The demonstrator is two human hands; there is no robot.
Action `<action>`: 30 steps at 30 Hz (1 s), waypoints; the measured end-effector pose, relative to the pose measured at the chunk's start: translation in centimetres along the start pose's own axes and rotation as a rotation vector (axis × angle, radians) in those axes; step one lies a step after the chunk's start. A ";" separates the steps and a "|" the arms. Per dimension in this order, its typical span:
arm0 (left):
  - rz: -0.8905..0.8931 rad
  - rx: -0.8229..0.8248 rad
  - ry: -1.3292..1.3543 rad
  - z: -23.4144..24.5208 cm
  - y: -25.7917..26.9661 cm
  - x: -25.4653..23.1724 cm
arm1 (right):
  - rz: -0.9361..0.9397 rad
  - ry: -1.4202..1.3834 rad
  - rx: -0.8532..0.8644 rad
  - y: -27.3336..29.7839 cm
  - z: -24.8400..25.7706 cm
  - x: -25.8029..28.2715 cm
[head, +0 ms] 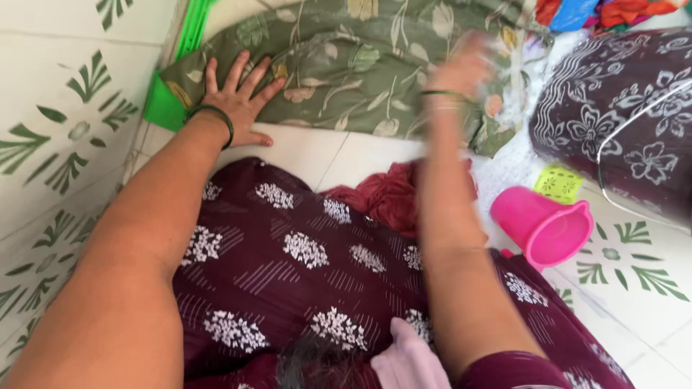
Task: The person scrubs several items of clothing by hand against a tiled floor, uses a brush to scrub fabric, and rinses the items in a plastic bucket.
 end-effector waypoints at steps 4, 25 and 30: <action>0.063 0.151 -0.156 -0.3 -0.4 0.1 | 0.440 0.020 0.239 11.7 -2.8 26.4; 0.210 -0.729 0.422 -1.4 -2.8 -2.0 | 0.118 0.047 0.581 2.0 9.9 -18.5; 0.266 -0.808 0.398 0.9 -8.3 -5.9 | 0.165 -0.080 0.313 0.8 -2.4 -6.6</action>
Point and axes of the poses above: each hand's wrist, its own y-axis away from the middle knuckle, its own z-axis out of the back of the hand, x = y × z, the point moved 2 cm from there along -y, towards the middle knuckle, and after that the axes turned 9 degrees about y, right-handed, at the moved point
